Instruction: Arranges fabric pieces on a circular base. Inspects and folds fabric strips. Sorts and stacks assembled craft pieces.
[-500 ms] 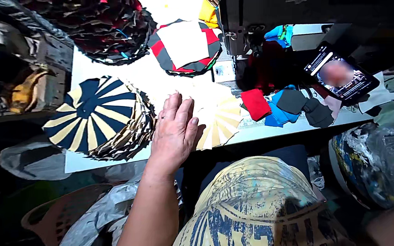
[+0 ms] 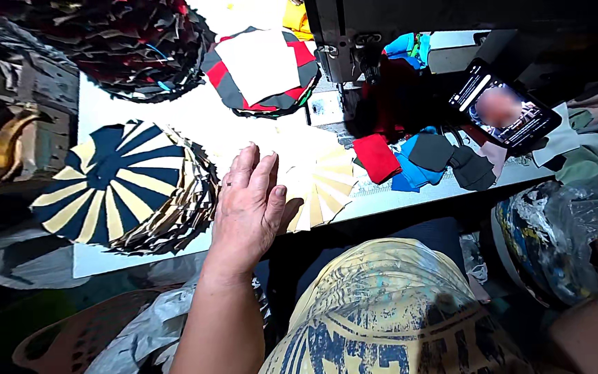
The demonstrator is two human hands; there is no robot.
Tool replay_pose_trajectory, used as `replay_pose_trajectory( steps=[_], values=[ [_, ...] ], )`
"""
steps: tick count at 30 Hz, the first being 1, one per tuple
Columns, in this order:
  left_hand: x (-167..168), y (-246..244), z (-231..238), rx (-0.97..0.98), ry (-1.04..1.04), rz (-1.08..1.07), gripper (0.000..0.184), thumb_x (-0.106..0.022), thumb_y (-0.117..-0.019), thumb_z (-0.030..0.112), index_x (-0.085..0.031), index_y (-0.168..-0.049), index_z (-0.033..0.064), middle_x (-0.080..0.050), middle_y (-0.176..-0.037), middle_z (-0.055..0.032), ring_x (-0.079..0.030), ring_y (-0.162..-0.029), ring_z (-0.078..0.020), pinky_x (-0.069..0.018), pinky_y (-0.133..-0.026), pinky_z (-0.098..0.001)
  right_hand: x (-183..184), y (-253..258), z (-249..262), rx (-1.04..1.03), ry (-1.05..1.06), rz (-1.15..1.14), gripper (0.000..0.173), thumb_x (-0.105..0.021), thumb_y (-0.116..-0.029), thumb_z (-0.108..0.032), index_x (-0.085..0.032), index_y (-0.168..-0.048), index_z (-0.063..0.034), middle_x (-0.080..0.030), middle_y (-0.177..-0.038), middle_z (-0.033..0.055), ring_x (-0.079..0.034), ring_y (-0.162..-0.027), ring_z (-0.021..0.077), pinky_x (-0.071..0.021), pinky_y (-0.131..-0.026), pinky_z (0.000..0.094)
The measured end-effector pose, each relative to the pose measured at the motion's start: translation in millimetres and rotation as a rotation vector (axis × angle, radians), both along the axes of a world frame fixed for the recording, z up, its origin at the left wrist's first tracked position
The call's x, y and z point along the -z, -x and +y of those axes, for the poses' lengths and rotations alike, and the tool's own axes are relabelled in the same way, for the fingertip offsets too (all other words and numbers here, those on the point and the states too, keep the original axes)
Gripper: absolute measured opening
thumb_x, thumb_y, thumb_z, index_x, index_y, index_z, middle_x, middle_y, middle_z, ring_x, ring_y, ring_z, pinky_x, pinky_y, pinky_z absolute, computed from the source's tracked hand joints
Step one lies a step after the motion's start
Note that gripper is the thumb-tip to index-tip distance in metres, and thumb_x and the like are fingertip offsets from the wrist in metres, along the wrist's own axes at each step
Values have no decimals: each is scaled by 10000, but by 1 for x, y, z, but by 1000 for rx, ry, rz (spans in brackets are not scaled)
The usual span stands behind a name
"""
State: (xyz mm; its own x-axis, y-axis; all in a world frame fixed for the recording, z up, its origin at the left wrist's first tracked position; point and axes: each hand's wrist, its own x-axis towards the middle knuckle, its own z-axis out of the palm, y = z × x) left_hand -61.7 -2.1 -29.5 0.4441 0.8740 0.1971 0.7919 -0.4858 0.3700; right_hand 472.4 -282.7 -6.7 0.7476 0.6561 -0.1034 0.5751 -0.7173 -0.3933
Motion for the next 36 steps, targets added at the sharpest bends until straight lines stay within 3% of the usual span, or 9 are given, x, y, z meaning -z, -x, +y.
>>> replay_pose_trajectory(
  steps=[2, 4, 11, 19, 22, 25, 29, 33, 36],
  values=[
    [0, 0, 0, 4, 1, -4, 764, -152, -1030, 619, -410, -1583, 160, -283, -1676, -150, -277, -1543, -351, -260, -1209, -609, -5, 10, 7, 14, 147, 18, 548, -645, -957, -42, -453, -1433, 151, -461, -1450, 395, -445, -1383, 517, -321, -1143, 674],
    [0, 0, -1, 9, 1, -14, 761, -153, -1029, 613, -418, -1579, 159, -295, -1672, -145, -275, -1544, -347, -250, -1215, -600, -8, 22, 13, 61, 238, 35, 702, -706, -919, -26, -348, -1496, 154, -428, -1477, 406, -413, -1415, 515, -298, -1166, 653],
    [1, 2, 0, 18, -10, -13, 758, -150, -1032, 611, -427, -1573, 157, -313, -1666, -144, -266, -1550, -342, -229, -1228, -592, -4, 14, 4, 101, 121, 10, 284, -626, -981, -44, -629, -1196, 141, -618, -1175, 405, -595, -1162, 535, -404, -996, 722],
    [3, 4, 1, 21, -8, -16, 765, -142, -1032, 621, -424, -1574, 161, -318, -1664, -140, -265, -1551, -337, -227, -1234, -582, -3, 2, -1, 175, 131, -35, 380, -379, -1097, -108, -578, -1335, 112, -588, -1276, 405, -558, -1256, 535, -385, -1052, 701],
    [2, 4, 1, 20, -3, -22, 768, -137, -1030, 625, -429, -1573, 167, -320, -1665, -130, -261, -1554, -329, -221, -1235, -585, -3, 2, 0, 176, 164, -70, 408, -353, -1120, -165, -583, -1314, 111, -598, -1253, 408, -565, -1244, 546, -387, -1042, 711],
    [2, 4, 1, 29, -9, -28, 765, -141, -1034, 619, -429, -1572, 158, -325, -1662, -137, -267, -1551, -337, -226, -1233, -587, -3, 6, 3, 167, 238, -91, 347, -495, -1074, -149, -600, -1289, 102, -598, -1258, 411, -560, -1239, 572, -386, -1022, 745],
    [0, 3, 0, 27, -2, -23, 765, -134, -1035, 620, -425, -1576, 164, -321, -1663, -137, -259, -1554, -333, -215, -1235, -594, -5, 19, 13, 157, 330, -9, 586, -693, -946, -51, -445, -1440, 142, -415, -1477, 412, -440, -1362, 572, -344, -1087, 736],
    [2, 4, 1, 32, -9, -22, 773, -135, -1034, 630, -425, -1573, 157, -322, -1663, -140, -259, -1555, -330, -218, -1236, -588, -8, 27, 18, 189, 348, 14, 480, -684, -942, 11, -492, -1341, 197, -516, -1353, 435, -491, -1326, 554, -362, -1092, 689],
    [3, 5, 1, 28, -9, -24, 756, -145, -1037, 617, -430, -1571, 164, -327, -1660, -137, -267, -1551, -332, -223, -1232, -590, -6, 17, 10, 174, 223, -2, 283, -641, -976, -2, -618, -1215, 147, -593, -1224, 426, -557, -1223, 566, -388, -1024, 727]
  ],
)
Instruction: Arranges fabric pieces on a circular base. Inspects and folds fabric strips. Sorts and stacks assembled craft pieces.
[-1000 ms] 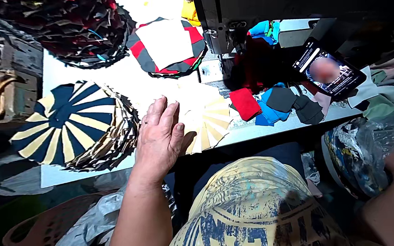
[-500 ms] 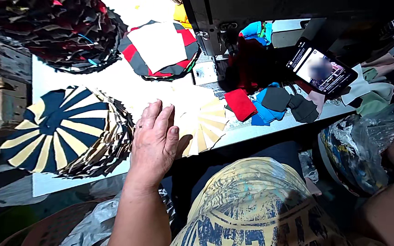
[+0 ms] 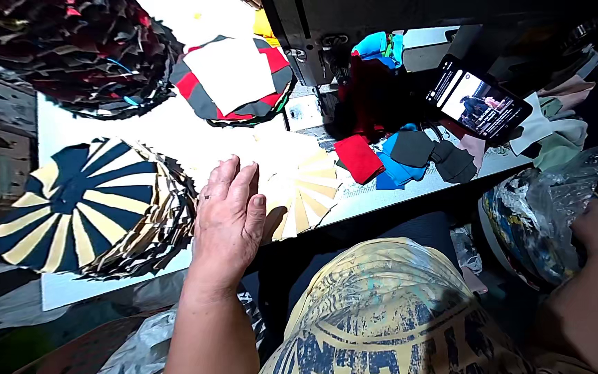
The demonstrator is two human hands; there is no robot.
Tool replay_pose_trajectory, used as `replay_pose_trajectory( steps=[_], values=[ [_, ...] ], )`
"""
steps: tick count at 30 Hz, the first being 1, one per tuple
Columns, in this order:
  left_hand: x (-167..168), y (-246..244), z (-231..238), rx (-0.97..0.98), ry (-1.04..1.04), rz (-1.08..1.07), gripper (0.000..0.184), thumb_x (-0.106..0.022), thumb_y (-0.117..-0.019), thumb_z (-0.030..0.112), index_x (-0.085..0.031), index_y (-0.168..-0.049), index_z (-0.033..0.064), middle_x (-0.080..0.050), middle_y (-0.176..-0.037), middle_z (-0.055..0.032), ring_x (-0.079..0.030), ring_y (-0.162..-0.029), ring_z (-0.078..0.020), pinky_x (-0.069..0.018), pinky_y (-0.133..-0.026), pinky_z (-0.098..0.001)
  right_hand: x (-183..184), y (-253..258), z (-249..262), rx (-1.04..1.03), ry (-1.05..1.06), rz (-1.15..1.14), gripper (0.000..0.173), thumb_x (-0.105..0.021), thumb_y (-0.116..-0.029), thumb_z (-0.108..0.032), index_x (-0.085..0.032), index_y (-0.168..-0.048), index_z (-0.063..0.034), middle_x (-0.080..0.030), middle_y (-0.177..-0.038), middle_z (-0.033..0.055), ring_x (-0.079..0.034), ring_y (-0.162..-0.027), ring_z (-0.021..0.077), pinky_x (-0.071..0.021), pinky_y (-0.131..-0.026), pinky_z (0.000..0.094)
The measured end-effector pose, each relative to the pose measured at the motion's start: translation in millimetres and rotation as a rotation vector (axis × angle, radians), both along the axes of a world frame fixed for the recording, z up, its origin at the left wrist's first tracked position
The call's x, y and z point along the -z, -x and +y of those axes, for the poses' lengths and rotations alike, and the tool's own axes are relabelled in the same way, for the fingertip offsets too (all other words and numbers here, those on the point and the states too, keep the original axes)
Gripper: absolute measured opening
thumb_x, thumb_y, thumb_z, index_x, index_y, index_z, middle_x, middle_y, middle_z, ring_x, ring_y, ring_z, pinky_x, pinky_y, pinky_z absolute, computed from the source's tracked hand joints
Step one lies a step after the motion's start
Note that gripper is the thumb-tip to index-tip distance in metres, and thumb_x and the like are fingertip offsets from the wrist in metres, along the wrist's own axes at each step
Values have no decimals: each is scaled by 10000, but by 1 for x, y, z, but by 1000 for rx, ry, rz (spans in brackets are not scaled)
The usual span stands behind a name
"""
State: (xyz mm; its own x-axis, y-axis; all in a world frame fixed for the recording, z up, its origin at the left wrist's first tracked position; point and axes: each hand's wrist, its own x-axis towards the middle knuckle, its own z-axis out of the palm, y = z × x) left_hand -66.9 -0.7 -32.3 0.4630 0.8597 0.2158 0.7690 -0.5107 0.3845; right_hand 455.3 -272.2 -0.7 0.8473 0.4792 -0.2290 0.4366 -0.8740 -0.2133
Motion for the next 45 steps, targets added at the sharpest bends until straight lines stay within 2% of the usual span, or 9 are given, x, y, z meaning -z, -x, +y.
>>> replay_pose_trajectory(
  steps=[6, 19, 25, 28, 31, 33, 37, 43, 45],
  values=[
    [0, 0, 0, 0, 7, -6, 750, -146, -1035, 619, -433, -1572, 180, -322, -1665, -129, -260, -1555, -326, -216, -1233, -592, 7, -20, -15, 37, -216, -61, 314, -535, -1025, -51, -641, -1314, 10, -628, -1204, 381, -611, -1134, 542, -429, -946, 742],
    [1, 3, 1, 9, -1, -26, 757, -134, -1041, 628, -455, -1557, 177, -343, -1657, -114, -265, -1553, -322, -219, -1236, -581, 7, -20, -7, 67, -116, -120, 374, -417, -1061, -37, -534, -1411, 17, -589, -1272, 408, -555, -1237, 585, -388, -996, 768],
    [0, 2, 1, 8, 6, -27, 761, -135, -1039, 630, -448, -1562, 176, -340, -1658, -119, -266, -1553, -325, -220, -1236, -585, 10, -25, -9, 14, -118, -104, 422, -497, -1022, -10, -535, -1442, -1, -449, -1465, 371, -454, -1347, 561, -364, -1052, 743],
    [0, 2, 0, 3, 9, -27, 756, -137, -1040, 629, -452, -1561, 181, -341, -1658, -118, -267, -1552, -326, -222, -1233, -586, 9, -15, -1, 22, -21, -39, 540, -662, -949, -8, -473, -1441, 106, -357, -1523, 391, -424, -1360, 578, -357, -1055, 748],
    [0, 2, 0, 5, 2, -27, 756, -138, -1042, 631, -455, -1557, 179, -339, -1659, -114, -264, -1554, -318, -218, -1238, -576, 10, 0, 10, 68, 82, 5, 710, -729, -903, 7, -340, -1479, 153, -408, -1473, 422, -433, -1374, 563, -350, -1089, 713],
    [0, 2, 0, 4, 3, -27, 740, -147, -1045, 618, -455, -1558, 184, -338, -1660, -114, -265, -1554, -317, -218, -1239, -574, 12, 0, 10, 77, 58, -10, 688, -732, -884, 33, -365, -1452, 162, -458, -1420, 428, -452, -1358, 562, -355, -1088, 707],
    [0, 2, 0, 8, 1, -25, 725, -166, -1047, 603, -456, -1557, 178, -338, -1659, -120, -268, -1552, -323, -219, -1235, -581, 7, -9, -1, 23, -81, -57, 270, -657, -934, 48, -614, -1180, 152, -582, -1260, 404, -546, -1222, 572, -390, -1004, 746],
    [1, 3, 1, 12, -4, -22, 719, -170, -1050, 605, -461, -1555, 185, -342, -1658, -114, -270, -1552, -320, -221, -1236, -578, 8, -15, -8, 53, -230, -45, 313, -469, -1047, -37, -609, -1323, 8, -632, -1151, 367, -657, -974, 504, -488, -837, 705],
    [1, 3, 1, 17, -4, -20, 710, -171, -1051, 592, -456, -1558, 186, -340, -1658, -116, -269, -1551, -322, -218, -1238, -576, 8, -13, -5, 52, -184, -82, 311, -438, -1065, -59, -588, -1327, 16, -624, -1162, 391, -641, -1042, 550, -463, -871, 736]
  ],
)
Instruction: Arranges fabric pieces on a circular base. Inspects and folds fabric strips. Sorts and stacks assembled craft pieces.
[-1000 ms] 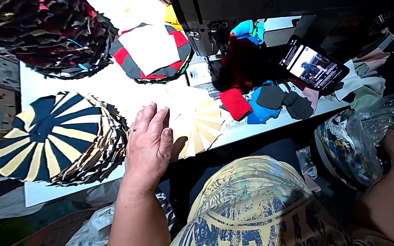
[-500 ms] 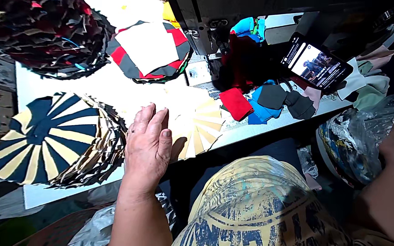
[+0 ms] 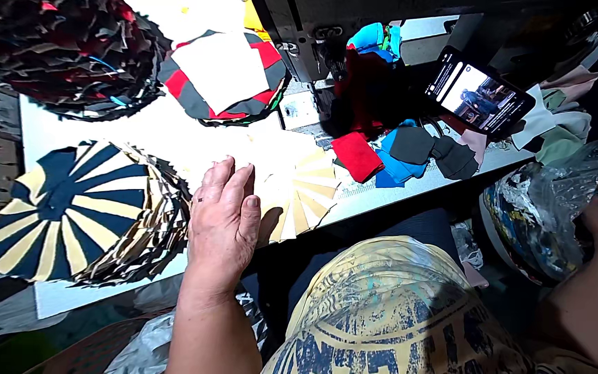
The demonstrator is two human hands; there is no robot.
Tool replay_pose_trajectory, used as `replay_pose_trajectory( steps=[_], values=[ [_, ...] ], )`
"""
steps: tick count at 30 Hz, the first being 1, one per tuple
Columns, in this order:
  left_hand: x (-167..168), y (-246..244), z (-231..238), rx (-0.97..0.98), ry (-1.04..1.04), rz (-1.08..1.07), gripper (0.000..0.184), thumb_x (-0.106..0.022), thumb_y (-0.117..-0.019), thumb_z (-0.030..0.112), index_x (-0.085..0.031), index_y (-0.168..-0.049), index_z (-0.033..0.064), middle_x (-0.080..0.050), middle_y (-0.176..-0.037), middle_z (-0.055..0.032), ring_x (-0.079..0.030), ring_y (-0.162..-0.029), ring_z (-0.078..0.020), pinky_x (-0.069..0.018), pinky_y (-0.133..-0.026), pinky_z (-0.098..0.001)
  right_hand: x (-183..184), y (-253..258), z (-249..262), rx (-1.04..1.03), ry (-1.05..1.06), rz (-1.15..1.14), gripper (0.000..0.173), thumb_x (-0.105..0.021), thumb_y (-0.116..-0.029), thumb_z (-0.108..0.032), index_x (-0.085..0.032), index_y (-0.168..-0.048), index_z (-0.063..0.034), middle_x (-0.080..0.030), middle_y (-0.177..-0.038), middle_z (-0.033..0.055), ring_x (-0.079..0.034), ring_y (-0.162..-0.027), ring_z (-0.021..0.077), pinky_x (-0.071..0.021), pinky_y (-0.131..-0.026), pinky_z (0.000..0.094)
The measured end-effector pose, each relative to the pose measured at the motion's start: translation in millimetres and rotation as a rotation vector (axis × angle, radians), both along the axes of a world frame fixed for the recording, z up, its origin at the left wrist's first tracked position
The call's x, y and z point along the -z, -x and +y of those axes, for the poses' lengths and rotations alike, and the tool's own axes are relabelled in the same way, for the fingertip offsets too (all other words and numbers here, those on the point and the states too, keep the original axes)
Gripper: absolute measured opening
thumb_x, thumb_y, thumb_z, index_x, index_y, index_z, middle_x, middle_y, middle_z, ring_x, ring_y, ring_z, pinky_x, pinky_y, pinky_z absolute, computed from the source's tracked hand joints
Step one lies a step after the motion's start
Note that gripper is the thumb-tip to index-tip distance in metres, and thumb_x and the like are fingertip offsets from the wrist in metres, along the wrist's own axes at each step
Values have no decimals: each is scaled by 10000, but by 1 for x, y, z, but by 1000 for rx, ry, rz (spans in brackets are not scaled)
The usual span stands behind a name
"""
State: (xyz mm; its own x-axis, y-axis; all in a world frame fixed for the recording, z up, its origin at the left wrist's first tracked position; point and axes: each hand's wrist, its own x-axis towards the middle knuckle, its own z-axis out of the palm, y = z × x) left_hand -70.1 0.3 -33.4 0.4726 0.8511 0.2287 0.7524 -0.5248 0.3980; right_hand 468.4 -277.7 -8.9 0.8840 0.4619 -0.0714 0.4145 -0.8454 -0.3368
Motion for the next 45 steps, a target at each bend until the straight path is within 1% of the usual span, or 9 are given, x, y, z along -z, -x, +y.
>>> replay_pose_trajectory(
  steps=[3, 8, 11, 14, 21, 32, 37, 41, 45],
  values=[
    [-1, -1, 0, 4, -1, -8, 698, -179, -1056, 570, -464, -1552, 171, -347, -1654, -123, -275, -1549, -321, -221, -1237, -575, 1, 0, 4, 29, 96, -18, 342, -432, -1094, -133, -556, -1386, -4, -603, -1241, 410, -554, -1224, 604, -385, -982, 785],
    [-1, 0, 0, 2, 4, -8, 719, -163, -1050, 599, -460, -1555, 181, -338, -1659, -116, -264, -1554, -321, -216, -1238, -582, 3, -3, 0, 2, 145, -32, 412, -374, -1120, -210, -560, -1398, 30, -595, -1280, 405, -543, -1255, 591, -371, -1013, 778],
    [-1, -1, -1, 5, -1, -10, 711, -171, -1056, 587, -462, -1553, 171, -344, -1655, -128, -271, -1551, -325, -220, -1238, -576, -1, 4, 3, -34, 247, 45, 380, -572, -1029, -84, -543, -1350, 117, -514, -1377, 415, -494, -1304, 585, -365, -1034, 766],
    [-1, -1, -1, 3, -5, -5, 710, -166, -1057, 584, -459, -1555, 170, -342, -1656, -129, -268, -1552, -328, -215, -1238, -578, -2, 17, 10, -23, 323, 109, 654, -738, -910, -23, -403, -1441, 158, -439, -1445, 420, -452, -1351, 569, -356, -1075, 725],
    [0, 0, -1, -8, 1, -3, 692, -190, -1053, 579, -464, -1553, 187, -339, -1659, -117, -273, -1550, -316, -220, -1233, -584, 1, 7, -1, -15, 139, 26, 278, -610, -991, -18, -638, -1250, 82, -603, -1227, 418, -564, -1205, 589, -388, -991, 769],
    [-1, -1, 0, -3, -5, 3, 677, -198, -1059, 552, -465, -1551, 171, -347, -1653, -128, -276, -1548, -325, -219, -1235, -580, 7, -3, -6, 39, 77, -47, 333, -500, -1073, -190, -602, -1321, 8, -621, -1199, 404, -580, -1184, 593, -397, -965, 783],
    [-2, -2, -1, -8, 8, 1, 667, -214, -1059, 545, -462, -1554, 172, -343, -1655, -126, -273, -1549, -327, -218, -1234, -590, 2, 0, -4, 1, 66, 30, 338, -514, -1050, -67, -543, -1375, 20, -593, -1235, 415, -561, -1203, 596, -387, -965, 788],
    [0, 0, 0, -13, 11, 8, 682, -217, -1052, 566, -458, -1555, 175, -339, -1657, -123, -272, -1550, -322, -220, -1235, -586, 7, -8, -8, -57, 73, 28, 344, -563, -1010, -29, -557, -1340, 70, -533, -1354, 391, -512, -1280, 568, -367, -1012, 774],
    [-1, 0, -1, -11, 12, 18, 693, -202, -1053, 575, -450, -1560, 173, -331, -1661, -124, -273, -1550, -322, -220, -1233, -589, -3, 3, 0, -24, 300, 102, 567, -700, -944, -69, -473, -1439, 90, -391, -1487, 415, -447, -1323, 607, -355, -1009, 790]
  ],
)
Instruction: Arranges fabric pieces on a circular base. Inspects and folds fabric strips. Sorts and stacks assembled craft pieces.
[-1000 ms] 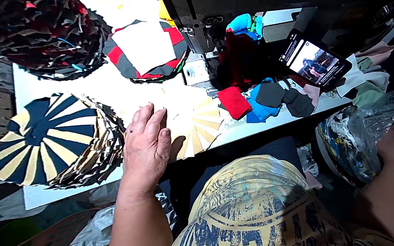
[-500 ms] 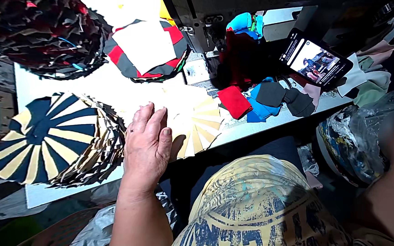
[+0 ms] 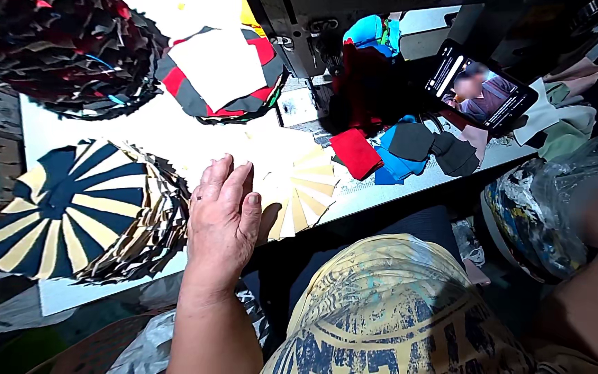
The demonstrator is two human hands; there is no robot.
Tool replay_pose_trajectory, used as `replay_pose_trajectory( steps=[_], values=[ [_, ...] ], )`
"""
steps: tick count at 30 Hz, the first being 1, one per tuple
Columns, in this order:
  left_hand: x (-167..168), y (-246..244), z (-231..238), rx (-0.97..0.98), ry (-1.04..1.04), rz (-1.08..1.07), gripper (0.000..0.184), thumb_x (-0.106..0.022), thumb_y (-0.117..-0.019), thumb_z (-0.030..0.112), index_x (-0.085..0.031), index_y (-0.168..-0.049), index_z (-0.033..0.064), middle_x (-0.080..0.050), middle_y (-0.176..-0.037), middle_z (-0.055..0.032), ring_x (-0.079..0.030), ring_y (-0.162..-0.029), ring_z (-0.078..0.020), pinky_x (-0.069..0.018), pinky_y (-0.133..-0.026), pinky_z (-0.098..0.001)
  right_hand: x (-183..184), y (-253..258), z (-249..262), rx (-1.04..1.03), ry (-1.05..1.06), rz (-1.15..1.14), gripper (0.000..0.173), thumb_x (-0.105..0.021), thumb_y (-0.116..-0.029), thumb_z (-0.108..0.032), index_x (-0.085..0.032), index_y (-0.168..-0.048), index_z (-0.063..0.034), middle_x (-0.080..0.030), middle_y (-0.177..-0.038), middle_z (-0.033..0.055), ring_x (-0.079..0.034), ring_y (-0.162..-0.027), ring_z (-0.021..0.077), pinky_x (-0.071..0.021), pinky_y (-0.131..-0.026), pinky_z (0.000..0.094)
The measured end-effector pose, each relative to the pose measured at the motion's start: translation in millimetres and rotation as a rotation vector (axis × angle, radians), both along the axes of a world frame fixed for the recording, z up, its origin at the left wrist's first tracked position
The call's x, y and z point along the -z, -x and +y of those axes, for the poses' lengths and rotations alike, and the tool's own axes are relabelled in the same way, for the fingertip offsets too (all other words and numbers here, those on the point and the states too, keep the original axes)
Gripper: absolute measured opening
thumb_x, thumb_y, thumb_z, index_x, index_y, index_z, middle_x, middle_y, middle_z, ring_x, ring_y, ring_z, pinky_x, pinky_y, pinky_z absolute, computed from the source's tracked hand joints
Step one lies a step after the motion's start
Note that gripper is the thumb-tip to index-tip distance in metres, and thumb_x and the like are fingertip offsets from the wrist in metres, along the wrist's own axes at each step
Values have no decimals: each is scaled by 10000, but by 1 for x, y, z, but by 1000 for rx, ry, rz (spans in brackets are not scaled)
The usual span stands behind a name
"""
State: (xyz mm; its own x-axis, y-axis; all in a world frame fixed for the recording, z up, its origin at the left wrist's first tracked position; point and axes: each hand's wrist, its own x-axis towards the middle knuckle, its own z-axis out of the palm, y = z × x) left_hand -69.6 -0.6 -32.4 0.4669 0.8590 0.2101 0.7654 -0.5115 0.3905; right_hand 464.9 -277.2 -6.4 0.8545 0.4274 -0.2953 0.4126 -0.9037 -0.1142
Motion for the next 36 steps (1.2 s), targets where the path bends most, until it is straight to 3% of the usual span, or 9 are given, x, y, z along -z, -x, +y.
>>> replay_pose_trajectory(
  steps=[4, 10, 13, 16, 18, 20, 26, 30, 36],
  values=[
    [-1, -1, -1, -1, -3, -2, 678, -210, -1058, 556, -458, -1554, 167, -333, -1659, -133, -269, -1551, -332, -216, -1234, -591, 8, 10, 7, 1, 47, -10, 675, -738, -898, -5, -387, -1453, 150, -435, -1447, 421, -470, -1324, 587, -374, -1046, 744],
    [1, 1, 1, -3, 3, 0, 664, -232, -1056, 555, -453, -1559, 182, -332, -1661, -118, -270, -1551, -321, -220, -1232, -591, 7, -2, -3, -7, -213, -97, 293, -657, -942, 11, -642, -1220, 103, -587, -1277, 391, -548, -1226, 575, -390, -995, 772],
    [1, 0, 0, -3, 0, -7, 660, -236, -1057, 547, -459, -1554, 176, -336, -1659, -118, -272, -1550, -323, -221, -1233, -591, 6, -9, -7, -2, -336, -126, 315, -612, -983, -49, -643, -1283, 43, -587, -1304, 356, -557, -1234, 533, -403, -1002, 745],
    [0, -1, 0, -1, -4, -18, 658, -234, -1060, 546, -462, -1554, 176, -342, -1656, -123, -276, -1548, -325, -223, -1230, -594, 2, -1, 0, -12, -259, -80, 384, -626, -976, -6, -569, -1345, 83, -514, -1390, 370, -508, -1291, 545, -383, -1030, 743],
    [0, -1, 1, 9, -8, -19, 668, -227, -1060, 551, -464, -1552, 166, -345, -1652, -138, -280, -1546, -334, -222, -1231, -593, 4, 10, 8, 20, -162, -18, 561, -698, -915, 37, -451, -1409, 136, -471, -1414, 406, -479, -1315, 571, -371, -1038, 747],
    [0, -1, 0, 13, -9, -21, 667, -222, -1061, 552, -461, -1555, 172, -343, -1655, -129, -274, -1549, -328, -220, -1234, -588, 12, 16, 11, 104, -181, 3, 643, -655, -941, 36, -344, -1497, 120, -462, -1440, 404, -453, -1364, 547, -351, -1086, 710],
    [19, 10, 13, 77, -51, -64, 608, -295, -1082, 493, -494, -1529, 132, -386, -1625, -168, -306, -1532, -361, -254, -1227, -589, 7, -2, 0, -5, -338, -87, 280, -637, -941, 46, -655, -1214, 109, -586, -1307, 363, -550, -1255, 531, -401, -1044, 714],
    [23, 17, 17, 88, -49, -21, 606, -320, -1078, 479, -501, -1522, 109, -411, -1607, -174, -321, -1526, -358, -264, -1234, -560, -3, -13, -13, 33, -462, -71, 315, -660, -996, -103, -663, -1283, 27, -611, -1337, 291, -569, -1287, 428, -422, -1082, 626],
    [27, 26, 19, 78, -35, -2, 609, -296, -1082, 499, -499, -1529, 139, -408, -1614, -150, -316, -1527, -351, -260, -1235, -552, -26, -8, -31, 34, -616, -37, 302, -676, -1000, -138, -667, -1262, 11, -664, -1264, 238, -634, -1188, 328, -468, -1041, 558]
  ],
)
